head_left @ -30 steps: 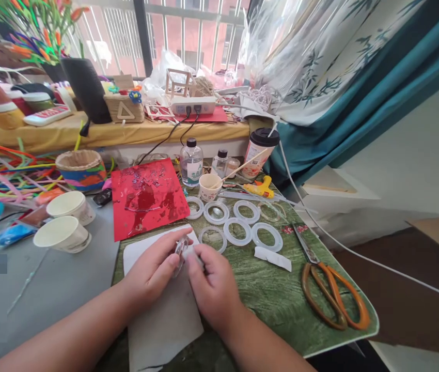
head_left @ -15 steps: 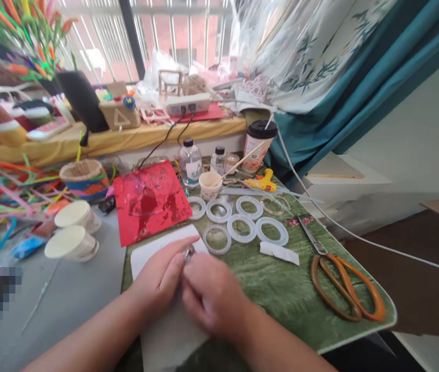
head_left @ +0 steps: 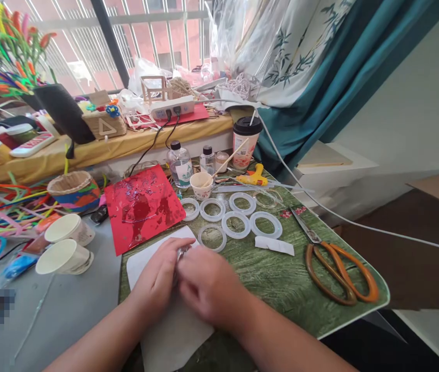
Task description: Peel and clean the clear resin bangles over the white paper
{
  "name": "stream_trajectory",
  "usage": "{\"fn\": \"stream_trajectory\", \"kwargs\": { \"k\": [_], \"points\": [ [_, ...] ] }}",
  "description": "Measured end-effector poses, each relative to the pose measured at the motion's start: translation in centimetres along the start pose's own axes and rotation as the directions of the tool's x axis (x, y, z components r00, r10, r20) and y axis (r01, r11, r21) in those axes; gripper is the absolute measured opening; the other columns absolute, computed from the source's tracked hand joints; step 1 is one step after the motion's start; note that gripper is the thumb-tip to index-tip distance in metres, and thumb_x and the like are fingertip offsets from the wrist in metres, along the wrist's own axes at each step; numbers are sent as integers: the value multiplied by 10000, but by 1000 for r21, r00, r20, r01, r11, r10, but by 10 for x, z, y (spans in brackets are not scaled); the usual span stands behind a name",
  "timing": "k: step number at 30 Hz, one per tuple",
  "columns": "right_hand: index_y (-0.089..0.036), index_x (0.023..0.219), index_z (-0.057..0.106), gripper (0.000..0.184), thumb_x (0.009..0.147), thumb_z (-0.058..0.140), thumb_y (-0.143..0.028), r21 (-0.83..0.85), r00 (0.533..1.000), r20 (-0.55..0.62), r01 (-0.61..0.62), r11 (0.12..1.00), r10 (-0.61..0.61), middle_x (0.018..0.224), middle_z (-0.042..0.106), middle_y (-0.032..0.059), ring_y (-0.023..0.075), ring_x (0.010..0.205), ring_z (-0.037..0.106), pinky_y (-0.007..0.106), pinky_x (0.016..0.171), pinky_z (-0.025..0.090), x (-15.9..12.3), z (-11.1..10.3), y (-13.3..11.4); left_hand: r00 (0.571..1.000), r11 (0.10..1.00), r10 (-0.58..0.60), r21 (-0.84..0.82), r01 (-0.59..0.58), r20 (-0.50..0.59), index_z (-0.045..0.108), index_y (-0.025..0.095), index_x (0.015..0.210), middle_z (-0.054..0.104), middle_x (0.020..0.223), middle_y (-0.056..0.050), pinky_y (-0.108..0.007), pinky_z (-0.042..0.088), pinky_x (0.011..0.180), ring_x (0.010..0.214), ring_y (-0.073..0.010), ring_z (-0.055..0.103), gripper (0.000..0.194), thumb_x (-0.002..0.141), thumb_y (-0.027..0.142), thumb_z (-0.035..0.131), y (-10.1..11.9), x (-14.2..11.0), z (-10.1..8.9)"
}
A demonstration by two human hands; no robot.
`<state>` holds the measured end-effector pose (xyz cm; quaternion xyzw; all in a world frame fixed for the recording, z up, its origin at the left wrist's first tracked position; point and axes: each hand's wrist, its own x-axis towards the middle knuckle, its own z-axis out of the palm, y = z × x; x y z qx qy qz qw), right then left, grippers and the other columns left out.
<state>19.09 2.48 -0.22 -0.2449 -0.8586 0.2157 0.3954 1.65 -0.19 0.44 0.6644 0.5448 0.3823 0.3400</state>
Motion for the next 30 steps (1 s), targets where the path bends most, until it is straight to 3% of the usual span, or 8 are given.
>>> {"fn": "stream_trajectory", "kwargs": {
  "k": [2, 6, 10, 14, 21, 24, 26, 30],
  "points": [
    [-233, 813, 502, 173, 963, 470, -155, 28, 996, 38, 83, 996, -84, 814, 623, 49, 216, 769, 538, 349, 696, 418, 0, 0, 0, 1000, 1000, -24, -17, 24, -3, 722, 195, 1277, 737, 1256, -121, -451, 521, 1056, 1171, -296, 677, 526, 1113, 472, 306, 0, 1, 0],
    [-241, 788, 473, 225, 989, 448, -143, 55, 994, -55, -87, 995, 91, 767, 581, 25, 199, 731, 519, 335, 684, 415, 0, -1, 0, 995, 994, -96, -43, 96, 18, 736, 199, 1227, 761, 1238, -107, -436, 522, 1065, 1162, -292, 685, 446, 1101, 436, 379, 1, 1, 2],
    [-243, 768, 467, 200, 934, 478, -132, 84, 997, 42, 60, 995, -63, 764, 582, 28, 203, 728, 506, 338, 670, 403, -2, 2, -2, 989, 980, -143, -141, 137, -30, 719, 207, 1255, 775, 1230, -88, -416, 535, 1075, 1177, -280, 695, 405, 1083, 432, 429, 4, 0, 6],
    [-239, 761, 478, 233, 982, 458, -168, 226, 975, -40, -205, 952, 219, 742, 556, 11, 184, 704, 514, 322, 665, 409, -3, 6, -1, 989, 980, -144, -142, 138, -30, 754, 214, 1181, 786, 1245, -88, -423, 548, 1081, 1184, -286, 704, 402, 1073, 475, 468, 5, 1, 5],
    [-216, 815, 590, 249, 1029, 482, -285, 542, 858, 16, -439, 717, 513, 788, 622, 13, 179, 740, 570, 302, 696, 460, -1, 5, 0, 988, 985, -70, -147, 90, 136, 582, 237, 1537, 578, 1617, -86, -482, 377, 1277, 1490, -308, 528, 552, 1092, 528, 433, -3, -2, 0],
    [-216, 812, 595, 246, 1019, 498, -309, 567, 795, 2, -501, 654, 607, 734, 592, -8, 170, 689, 543, 287, 640, 437, 0, 3, 3, 992, 987, -77, -134, 89, 98, 611, 250, 1489, 645, 1539, -94, -475, 450, 1214, 1402, -311, 600, 521, 1085, 537, 449, -2, -2, -1],
    [-219, 826, 592, 239, 1025, 487, -297, 497, 775, -66, -520, 695, 628, 713, 568, -16, 166, 659, 521, 286, 614, 410, 0, 2, 5, 997, 992, -57, -111, 62, 54, 657, 241, 1402, 723, 1394, -103, -467, 518, 1126, 1255, -307, 677, 500, 1075, 560, 453, 0, -2, 0],
    [-230, 783, 523, 224, 999, 480, -190, 151, 959, -104, -248, 957, 264, 740, 553, 12, 190, 691, 504, 325, 650, 383, -4, 2, 1, 999, 997, -42, -67, 44, 35, 679, 213, 1280, 761, 1226, -110, -457, 544, 1040, 1141, -306, 697, 507, 1069, 597, 425, 2, -2, 2]
  ]
}}
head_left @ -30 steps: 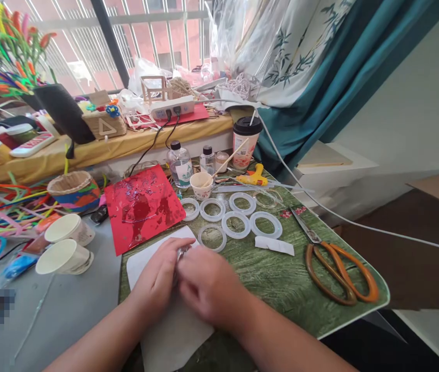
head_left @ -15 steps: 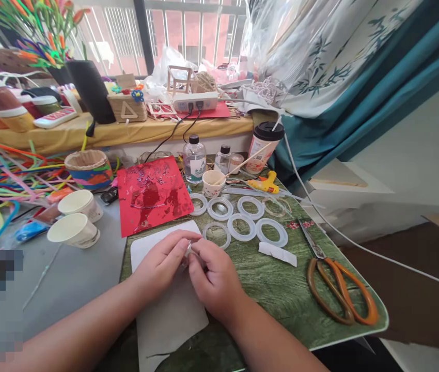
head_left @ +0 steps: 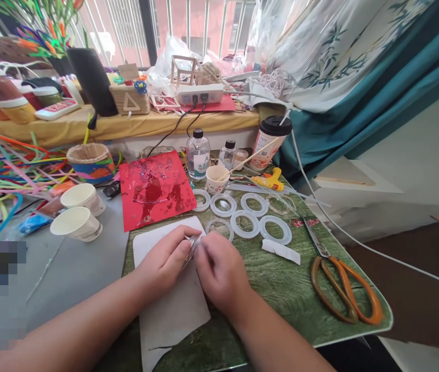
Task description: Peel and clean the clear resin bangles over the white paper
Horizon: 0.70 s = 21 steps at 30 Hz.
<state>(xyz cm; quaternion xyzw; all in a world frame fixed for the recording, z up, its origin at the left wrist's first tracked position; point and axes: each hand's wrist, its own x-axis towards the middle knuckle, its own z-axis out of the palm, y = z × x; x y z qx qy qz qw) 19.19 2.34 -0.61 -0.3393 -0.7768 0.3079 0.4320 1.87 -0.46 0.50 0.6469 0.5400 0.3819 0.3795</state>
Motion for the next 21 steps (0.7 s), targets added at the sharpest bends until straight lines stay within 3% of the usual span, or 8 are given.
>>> {"fn": "stream_trajectory", "kwargs": {
  "k": [2, 3, 5, 7, 10, 15, 21],
  "points": [
    [-235, 783, 501, 207, 968, 483, -146, -67, 976, 93, 202, 977, -196, 755, 557, 28, 204, 708, 500, 343, 664, 378, -3, 1, -3, 999, 1000, -27, -6, 27, -17, 678, 212, 1257, 763, 1201, -112, -456, 539, 1034, 1122, -302, 700, 514, 1084, 593, 378, -1, 0, 0],
    [-238, 785, 495, 204, 963, 481, -138, -64, 967, 110, 236, 970, -228, 752, 555, 29, 205, 706, 499, 345, 663, 377, -4, 2, -4, 999, 1000, -30, -9, 30, -23, 678, 213, 1254, 764, 1194, -112, -454, 538, 1032, 1112, -301, 702, 519, 1086, 595, 370, -1, 0, 0],
    [-240, 781, 486, 223, 983, 467, -148, -23, 985, 74, 156, 988, -154, 737, 541, 17, 196, 689, 502, 334, 652, 382, -4, 2, -5, 1000, 1000, -17, -8, 17, -12, 684, 213, 1241, 764, 1176, -111, -449, 541, 1015, 1085, -299, 702, 530, 1082, 609, 371, -2, 1, 0],
    [-237, 779, 495, 243, 1012, 458, -180, 50, 1000, 11, -9, 999, 9, 722, 535, 2, 180, 671, 513, 313, 637, 391, -1, 2, -3, 1000, 1000, -4, -4, 4, 9, 685, 211, 1247, 758, 1180, -111, -437, 548, 989, 1077, -296, 698, 530, 1075, 618, 392, -2, 1, 1],
    [-227, 791, 533, 250, 1032, 467, -231, 132, 985, 1, -173, 976, 175, 727, 557, -4, 167, 669, 531, 293, 627, 398, 2, 2, 0, 999, 999, -31, -31, 30, -23, 649, 216, 1325, 744, 1196, -109, -401, 574, 909, 1043, -276, 703, 511, 1075, 600, 422, -1, 1, 2],
    [-213, 815, 581, 251, 1038, 484, -273, 166, 976, 16, -218, 962, 219, 747, 582, 1, 169, 692, 544, 295, 652, 403, 0, 5, 1, 999, 999, -7, -42, 5, -38, 682, 219, 1310, 730, 1327, -124, -434, 538, 1049, 1170, -293, 695, 503, 1086, 587, 422, -3, -2, 1],
    [-207, 886, 635, 248, 1059, 475, -285, 271, 954, 1, -288, 918, 299, 788, 647, 10, 172, 722, 584, 288, 668, 433, 2, 3, 1, 997, 997, 72, 12, -73, 21, 609, 235, 1503, 637, 1549, -108, -459, 439, 1216, 1415, -326, 593, 558, 1102, 561, 396, -13, -2, -3]
  ]
}}
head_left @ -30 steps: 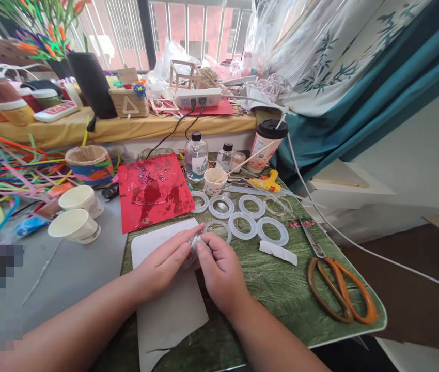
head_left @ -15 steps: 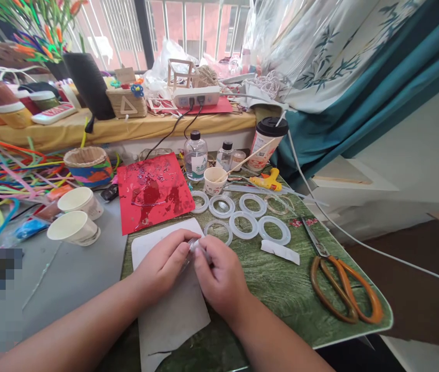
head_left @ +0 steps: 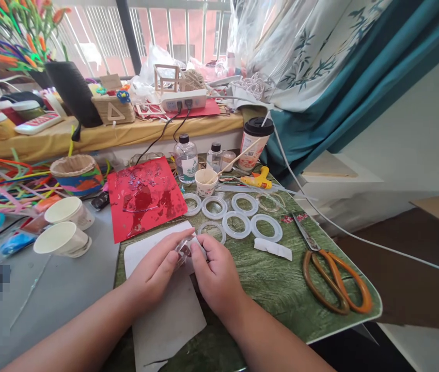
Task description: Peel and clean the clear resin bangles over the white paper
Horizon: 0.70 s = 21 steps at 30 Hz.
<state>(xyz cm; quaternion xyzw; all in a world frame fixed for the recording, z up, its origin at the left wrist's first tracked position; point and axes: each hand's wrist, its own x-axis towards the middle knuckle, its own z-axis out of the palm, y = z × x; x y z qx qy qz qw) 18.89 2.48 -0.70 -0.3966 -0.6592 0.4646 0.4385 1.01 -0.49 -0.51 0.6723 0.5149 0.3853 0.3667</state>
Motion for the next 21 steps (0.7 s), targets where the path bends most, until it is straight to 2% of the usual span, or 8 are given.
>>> {"fn": "stream_trajectory", "kwargs": {
  "k": [3, 7, 10, 12, 14, 15, 17, 21],
  "points": [
    [-211, 850, 606, 251, 1056, 478, -275, -3, 1000, -23, -2, 1000, 2, 767, 631, 3, 166, 705, 571, 282, 650, 423, 0, 0, 0, 998, 998, 57, 31, -57, 2, 557, 258, 1564, 585, 1611, -75, -435, 416, 1243, 1472, -303, 549, 541, 1128, 501, 348, -3, -1, 0],
    [-220, 819, 544, 257, 1061, 468, -255, -57, 999, -19, 39, 998, -40, 745, 587, -10, 156, 674, 536, 277, 625, 396, 1, 1, 3, 995, 992, 93, 83, -95, 23, 501, 281, 1606, 564, 1632, -54, -386, 448, 1219, 1458, -274, 569, 517, 1112, 428, 463, -4, -1, 1],
    [-228, 796, 486, 268, 1061, 442, -221, -175, 989, -5, 148, 973, -151, 740, 551, -5, 163, 671, 515, 290, 632, 387, 0, 1, 4, 994, 989, 106, 102, -108, 27, 511, 268, 1603, 577, 1621, -54, -388, 444, 1222, 1456, -273, 571, 511, 1114, 409, 456, -3, 0, 0],
    [-228, 806, 481, 248, 1046, 433, -187, -254, 949, 94, 316, 914, -301, 773, 569, 19, 183, 714, 526, 311, 680, 408, -1, 0, 2, 996, 993, 86, 86, -87, 16, 574, 241, 1558, 637, 1562, -64, -396, 454, 1214, 1413, -273, 609, 495, 1124, 413, 410, -1, 1, 0],
    [-223, 828, 497, 215, 1026, 443, -161, -277, 867, 227, 494, 824, -443, 810, 601, 45, 205, 766, 542, 334, 730, 427, -3, 1, -1, 998, 997, 59, 53, -59, -3, 676, 221, 1458, 716, 1461, -71, -405, 477, 1190, 1335, -273, 663, 503, 1134, 428, 353, 1, 1, 0],
    [-222, 831, 500, 205, 1018, 452, -154, -273, 830, 273, 551, 788, -486, 815, 610, 52, 212, 778, 545, 341, 737, 430, -5, 2, -3, 999, 998, 47, 38, -46, -8, 725, 222, 1395, 748, 1407, -68, -407, 488, 1177, 1295, -271, 684, 513, 1134, 439, 340, 2, 1, 0],
    [-226, 817, 487, 205, 1005, 463, -149, -257, 804, 300, 586, 768, -513, 796, 603, 48, 210, 765, 538, 339, 712, 422, -7, 4, -5, 1000, 1000, 15, 2, -15, -10, 769, 241, 1322, 791, 1316, -53, -401, 515, 1147, 1223, -263, 718, 519, 1132, 466, 342, 4, 1, 1],
    [-232, 804, 445, 210, 1000, 441, -156, -161, 909, 150, 411, 897, -390, 768, 551, 13, 173, 701, 510, 306, 666, 412, -7, 6, -4, 1000, 997, -30, -74, 30, 4, 673, 277, 1465, 724, 1455, -43, -400, 489, 1192, 1320, -268, 680, 519, 1117, 529, 381, 4, 0, 2]
  ]
}}
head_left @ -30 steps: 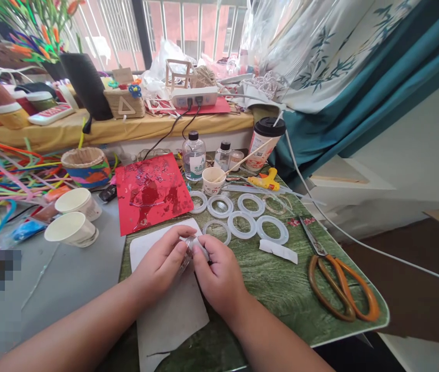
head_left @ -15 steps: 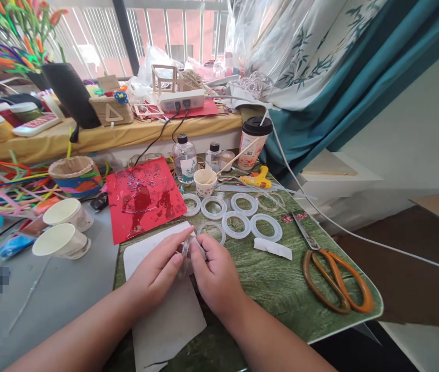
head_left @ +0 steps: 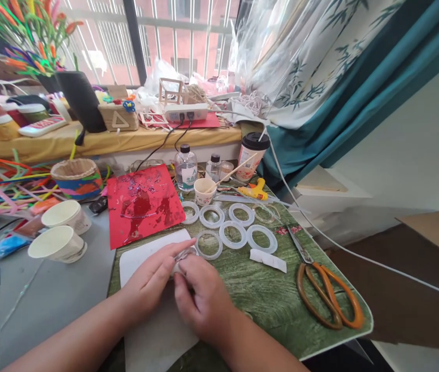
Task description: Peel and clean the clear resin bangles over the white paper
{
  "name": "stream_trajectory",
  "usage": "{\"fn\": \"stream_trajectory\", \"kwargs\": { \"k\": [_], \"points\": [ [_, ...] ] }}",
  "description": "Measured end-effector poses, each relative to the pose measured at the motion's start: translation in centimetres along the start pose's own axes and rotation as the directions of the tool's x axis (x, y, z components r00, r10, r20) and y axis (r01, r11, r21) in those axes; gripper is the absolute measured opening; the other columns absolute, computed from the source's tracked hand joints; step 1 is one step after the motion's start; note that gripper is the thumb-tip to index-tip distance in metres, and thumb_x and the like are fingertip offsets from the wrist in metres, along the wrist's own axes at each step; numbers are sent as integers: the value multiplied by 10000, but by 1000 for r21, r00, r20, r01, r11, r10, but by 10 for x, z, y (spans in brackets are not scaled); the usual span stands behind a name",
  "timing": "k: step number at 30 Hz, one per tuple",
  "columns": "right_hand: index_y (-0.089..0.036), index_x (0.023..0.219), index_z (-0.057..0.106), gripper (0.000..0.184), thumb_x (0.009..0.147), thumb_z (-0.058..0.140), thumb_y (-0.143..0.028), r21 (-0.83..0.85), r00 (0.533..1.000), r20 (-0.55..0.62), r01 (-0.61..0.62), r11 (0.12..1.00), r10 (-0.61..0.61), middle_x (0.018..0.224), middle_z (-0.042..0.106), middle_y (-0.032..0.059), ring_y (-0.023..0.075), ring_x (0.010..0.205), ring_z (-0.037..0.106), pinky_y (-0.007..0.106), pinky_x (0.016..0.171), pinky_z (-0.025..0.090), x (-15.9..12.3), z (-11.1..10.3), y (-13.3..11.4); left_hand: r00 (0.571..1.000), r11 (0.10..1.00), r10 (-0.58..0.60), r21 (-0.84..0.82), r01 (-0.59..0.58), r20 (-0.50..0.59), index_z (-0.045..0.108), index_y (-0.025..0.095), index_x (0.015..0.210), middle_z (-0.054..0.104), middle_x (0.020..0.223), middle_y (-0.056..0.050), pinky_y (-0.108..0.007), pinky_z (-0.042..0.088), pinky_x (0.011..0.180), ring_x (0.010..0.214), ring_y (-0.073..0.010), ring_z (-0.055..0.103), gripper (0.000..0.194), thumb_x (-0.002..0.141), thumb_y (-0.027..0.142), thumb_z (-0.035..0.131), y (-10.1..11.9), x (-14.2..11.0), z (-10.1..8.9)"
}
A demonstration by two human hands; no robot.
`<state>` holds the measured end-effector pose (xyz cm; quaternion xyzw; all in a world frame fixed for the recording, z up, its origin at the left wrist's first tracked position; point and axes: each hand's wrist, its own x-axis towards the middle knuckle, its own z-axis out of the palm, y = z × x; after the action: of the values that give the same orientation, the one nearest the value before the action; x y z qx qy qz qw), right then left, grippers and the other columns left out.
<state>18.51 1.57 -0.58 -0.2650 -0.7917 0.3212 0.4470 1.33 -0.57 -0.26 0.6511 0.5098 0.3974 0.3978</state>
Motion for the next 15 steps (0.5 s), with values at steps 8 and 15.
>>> {"fn": "stream_trajectory", "kwargs": {
  "k": [8, 15],
  "points": [
    [-225, 758, 469, 256, 1014, 471, -212, 244, 975, -71, -189, 951, 212, 720, 498, -27, 144, 669, 471, 278, 655, 396, 3, -8, 1, 996, 1000, 18, -23, -16, 91, 563, 298, 1570, 555, 1636, -38, -399, 383, 1277, 1497, -278, 535, 522, 1109, 512, 444, -6, 0, -7],
    [-206, 783, 589, 245, 1002, 502, -274, 336, 926, -17, -349, 875, 376, 719, 574, -12, 153, 670, 521, 275, 641, 420, 2, -7, 2, 995, 994, 87, -75, -83, 52, 633, 270, 1454, 708, 1411, -91, -385, 533, 1085, 1269, -298, 671, 534, 1077, 602, 452, -2, -1, -7]
  ]
}}
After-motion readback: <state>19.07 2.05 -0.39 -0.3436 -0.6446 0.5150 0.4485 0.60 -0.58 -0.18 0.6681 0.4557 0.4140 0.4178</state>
